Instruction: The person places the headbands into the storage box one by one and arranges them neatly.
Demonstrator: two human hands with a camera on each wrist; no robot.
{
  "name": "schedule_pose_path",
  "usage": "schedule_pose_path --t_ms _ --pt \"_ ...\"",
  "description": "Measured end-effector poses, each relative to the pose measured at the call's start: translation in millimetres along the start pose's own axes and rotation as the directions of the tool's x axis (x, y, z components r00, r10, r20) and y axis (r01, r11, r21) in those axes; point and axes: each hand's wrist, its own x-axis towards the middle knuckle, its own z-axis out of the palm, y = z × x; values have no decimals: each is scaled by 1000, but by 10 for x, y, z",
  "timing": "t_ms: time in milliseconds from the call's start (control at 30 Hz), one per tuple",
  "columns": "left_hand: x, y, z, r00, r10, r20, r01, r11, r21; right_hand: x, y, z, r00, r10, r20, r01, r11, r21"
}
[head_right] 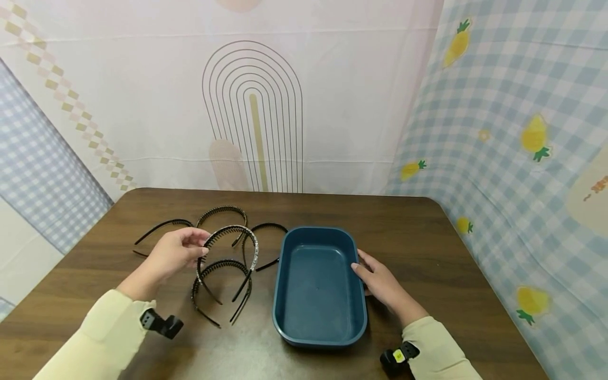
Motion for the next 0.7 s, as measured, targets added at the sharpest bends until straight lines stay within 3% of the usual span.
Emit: schedule_pose_path --t_ms 333,567,700 --pt "75 267 214 1000 -11 -9 11 997 -74 8 -9 10 1000 1 -2 -1 1000 3" --pt "149 403 357 1000 -26 11 27 978 -206 9 4 6 1000 8 1 -8 1000 -11" --pt "191 475 424 1000 -15 23 20 972 -232 3 16 -4 1000 5 -1 -5 1000 -14"
